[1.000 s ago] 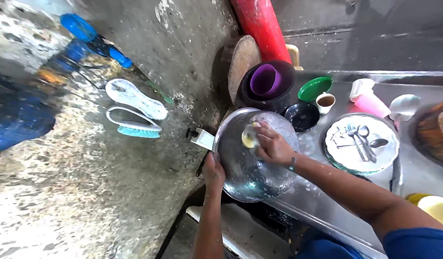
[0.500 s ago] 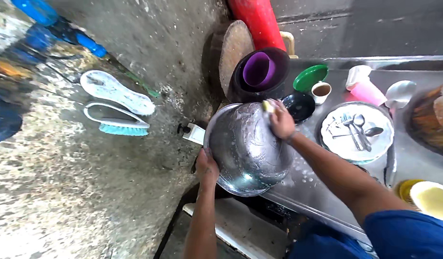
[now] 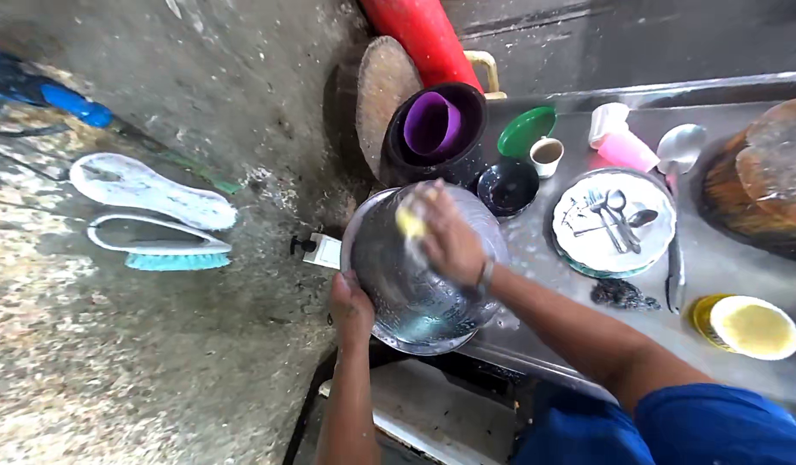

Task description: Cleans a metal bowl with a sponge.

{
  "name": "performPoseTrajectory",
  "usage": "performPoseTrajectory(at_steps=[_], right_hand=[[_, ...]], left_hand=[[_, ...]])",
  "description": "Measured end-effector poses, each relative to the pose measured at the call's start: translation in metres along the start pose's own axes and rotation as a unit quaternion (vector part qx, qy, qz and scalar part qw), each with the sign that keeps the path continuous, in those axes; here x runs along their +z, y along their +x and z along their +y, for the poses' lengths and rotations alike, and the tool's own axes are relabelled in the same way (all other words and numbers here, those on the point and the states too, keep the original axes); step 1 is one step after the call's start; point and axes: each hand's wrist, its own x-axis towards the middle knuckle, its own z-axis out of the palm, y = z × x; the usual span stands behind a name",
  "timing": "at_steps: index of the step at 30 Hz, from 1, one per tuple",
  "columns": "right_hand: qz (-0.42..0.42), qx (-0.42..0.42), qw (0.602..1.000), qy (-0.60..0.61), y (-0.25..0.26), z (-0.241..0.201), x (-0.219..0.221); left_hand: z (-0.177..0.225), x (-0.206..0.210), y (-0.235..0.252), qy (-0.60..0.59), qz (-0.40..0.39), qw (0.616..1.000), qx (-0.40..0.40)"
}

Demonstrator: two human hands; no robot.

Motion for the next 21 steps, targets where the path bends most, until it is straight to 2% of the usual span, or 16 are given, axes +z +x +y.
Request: performPoseTrajectory(at_steps=[1, 2, 4, 6, 8, 10, 11, 13, 15, 16, 17, 19, 21], right_hand=[[-0.02, -0.046, 0.999, 0.004, -0.034, -0.015, 0.006], [-0.03, -0.061, 0.998, 0.015, -0.07, -0.009, 0.012], [-0.029, 0.028, 0.999, 0.026, -0.11, 0.046, 0.009], [-0.043, 0.153, 0.987, -0.003, -0.082, 0.108, -0.006], [-0.002, 0.195, 0.981, -0.006, -0.02, 0.123, -0.01], [0.044, 0.118, 0.992, -0.002, 0.028, 0.081, -0.007], [0.046, 0.052, 0.998, 0.001, 0.028, 0.049, -0.004], [0.024, -0.065, 0.998, -0.004, -0.019, -0.006, -0.003], [0.029, -0.124, 0.991, 0.038, -0.089, -0.006, 0.001], [0.028, -0.099, 0.992, 0.077, -0.125, 0.012, 0.001], [0.007, -0.019, 0.993, 0.118, -0.157, 0.033, -0.002], [-0.024, 0.214, 0.958, 0.189, -0.205, 0.07, -0.027], [0.033, 0.329, 0.928, 0.171, -0.246, 0.092, -0.075]], left_hand=[[-0.006, 0.001, 0.002, -0.01, 0.001, 1.0, -0.003], [-0.011, 0.002, 0.003, -0.033, 0.001, 0.999, -0.004], [-0.02, 0.001, 0.0, -0.066, 0.001, 0.998, 0.0], [-0.019, 0.0, -0.012, -0.054, 0.005, 0.999, -0.001], [-0.008, 0.0, -0.017, -0.036, 0.011, 0.999, 0.008], [0.007, 0.001, -0.015, -0.02, 0.015, 1.0, 0.012], [0.01, -0.001, -0.014, -0.009, 0.008, 1.0, 0.009], [0.012, -0.007, -0.012, -0.004, -0.001, 1.0, 0.013], [0.015, -0.018, -0.007, -0.028, 0.004, 0.999, 0.037], [0.02, -0.024, -0.007, -0.035, 0.009, 0.998, 0.056], [0.028, -0.029, -0.009, -0.03, 0.008, 0.996, 0.08], [0.056, -0.038, -0.029, 0.024, -0.012, 0.989, 0.146], [0.077, -0.031, -0.059, 0.098, -0.041, 0.971, 0.214]])
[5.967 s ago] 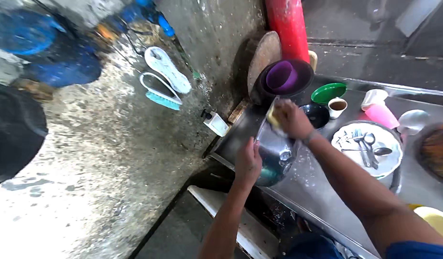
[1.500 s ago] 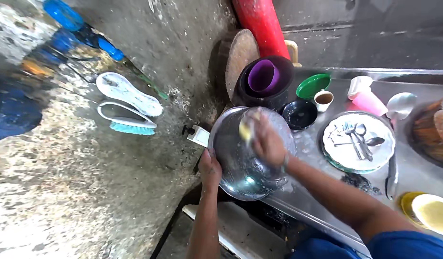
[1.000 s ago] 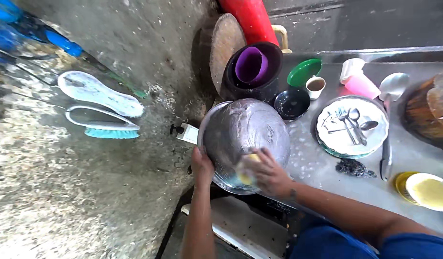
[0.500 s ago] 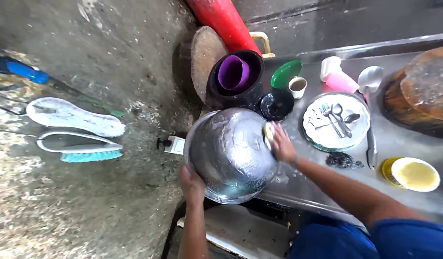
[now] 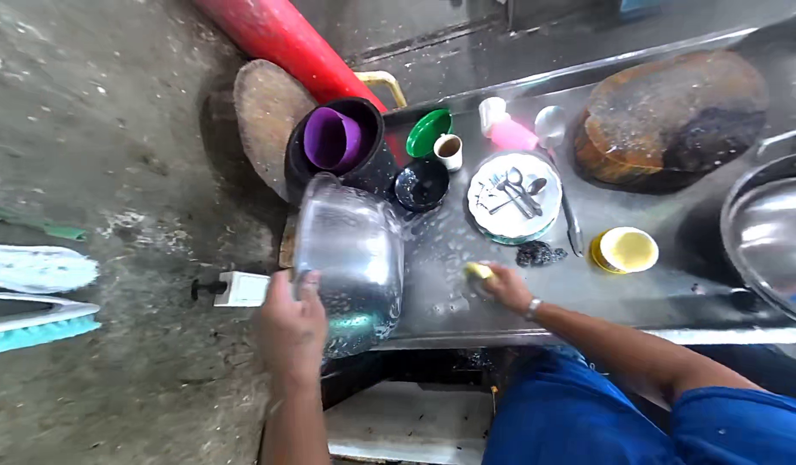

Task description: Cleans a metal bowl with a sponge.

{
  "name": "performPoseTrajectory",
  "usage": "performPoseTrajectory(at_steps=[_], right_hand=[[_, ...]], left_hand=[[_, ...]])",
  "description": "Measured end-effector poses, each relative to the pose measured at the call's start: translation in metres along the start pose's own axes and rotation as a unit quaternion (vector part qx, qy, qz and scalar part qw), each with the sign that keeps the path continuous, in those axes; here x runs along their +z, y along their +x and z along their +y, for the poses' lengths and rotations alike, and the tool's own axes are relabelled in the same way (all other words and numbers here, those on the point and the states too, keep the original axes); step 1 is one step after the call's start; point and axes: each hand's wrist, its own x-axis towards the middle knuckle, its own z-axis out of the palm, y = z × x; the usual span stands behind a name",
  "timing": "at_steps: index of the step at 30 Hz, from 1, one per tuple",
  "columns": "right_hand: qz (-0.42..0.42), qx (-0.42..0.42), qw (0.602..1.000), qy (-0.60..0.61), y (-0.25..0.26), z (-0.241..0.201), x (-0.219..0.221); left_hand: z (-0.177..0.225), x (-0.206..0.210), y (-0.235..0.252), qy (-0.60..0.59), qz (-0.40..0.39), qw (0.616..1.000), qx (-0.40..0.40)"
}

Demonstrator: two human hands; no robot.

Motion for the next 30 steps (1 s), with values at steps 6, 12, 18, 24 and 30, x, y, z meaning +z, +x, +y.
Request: performPoseTrajectory(at_steps=[6, 12, 18, 24, 30], right_hand=[[0.347, 0.005, 0.892, -0.289, -0.076, 0.01, -0.171], [0.286, 0.125, 0.824, -0.474, -0.096, 0.059, -0.189], [0.125, -0.151, 0.906, -0.375, -0.004, -0.065, -0.014], [-0.039, -0.387, 0.907, -0.16, 0.112, -0.304, 0.188], [-0.019, -0.336, 0.935, -0.11, 0.219, -0.543, 0.303]], left_hand=[[0.002, 0.087, -0.068, 0.106, -0.036, 0.964, 0.242], [-0.023, 0.149, -0.092, 0.138, -0.228, 0.956, 0.124], [-0.066, 0.145, -0.081, 0.098, -0.212, 0.972, -0.012], [-0.064, 0.1, -0.095, 0.009, -0.068, 0.995, -0.072], [-0.107, 0.009, -0.075, -0.038, -0.108, 0.984, -0.139]])
